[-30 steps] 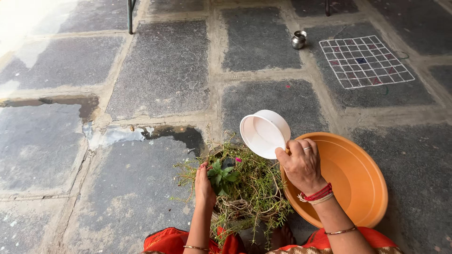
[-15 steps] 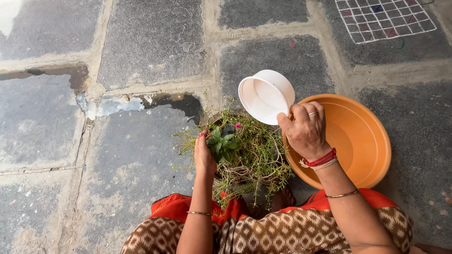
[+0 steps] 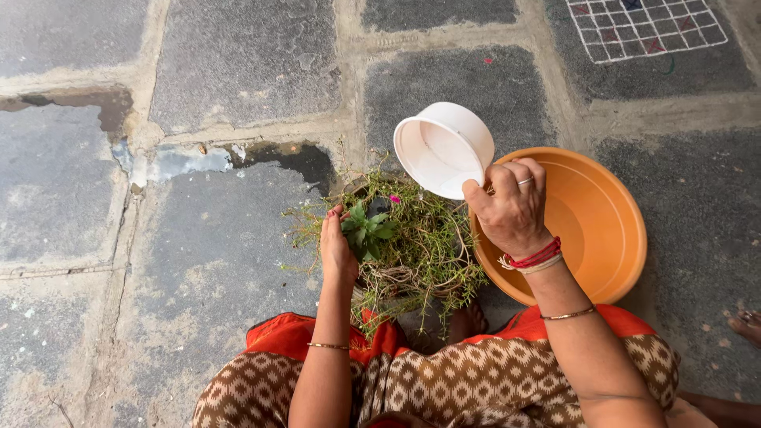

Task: The person waters a small plant in a pot by hand using water from a white cup while sitting on the floor.

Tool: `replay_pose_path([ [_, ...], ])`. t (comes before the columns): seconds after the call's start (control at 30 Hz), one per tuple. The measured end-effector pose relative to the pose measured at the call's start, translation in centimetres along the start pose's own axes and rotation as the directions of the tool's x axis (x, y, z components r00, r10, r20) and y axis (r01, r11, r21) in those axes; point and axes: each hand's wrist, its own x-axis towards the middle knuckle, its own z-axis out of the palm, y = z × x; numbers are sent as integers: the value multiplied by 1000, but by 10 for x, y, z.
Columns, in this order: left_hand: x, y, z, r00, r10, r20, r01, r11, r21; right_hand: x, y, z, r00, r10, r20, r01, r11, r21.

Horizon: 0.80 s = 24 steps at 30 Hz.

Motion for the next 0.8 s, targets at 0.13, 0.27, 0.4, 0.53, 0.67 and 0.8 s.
replay_pose_path([
  [0.13,-5,6,5,1000,7,10,-8,1000,28,-1,0,0,1000,-10,-11,10,1000,3],
  [0.27,-7,10,6,1000,-12,-2,12,998,66,-2,0,0,1000,-17,-9,17,1000,8],
  [0.4,-1,4,3,1000,12,8,-12,1000,5,-3,0,2,1000,-8,-13,8,1000,13],
  [0.53,2,-2,-1,1000,22,13,-22,1000,-5,-5,0,3,1000,-7,-4,7,1000,9],
  [0.67,4,-4,-3,999,31,19,-30,999,-39,-6,0,2,1000,-2,4,2,1000,14],
  [0.8,4,-5,-3,1000,24,3,-24,1000,1,-7,2,1,1000,-8,-6,8,1000,16],
])
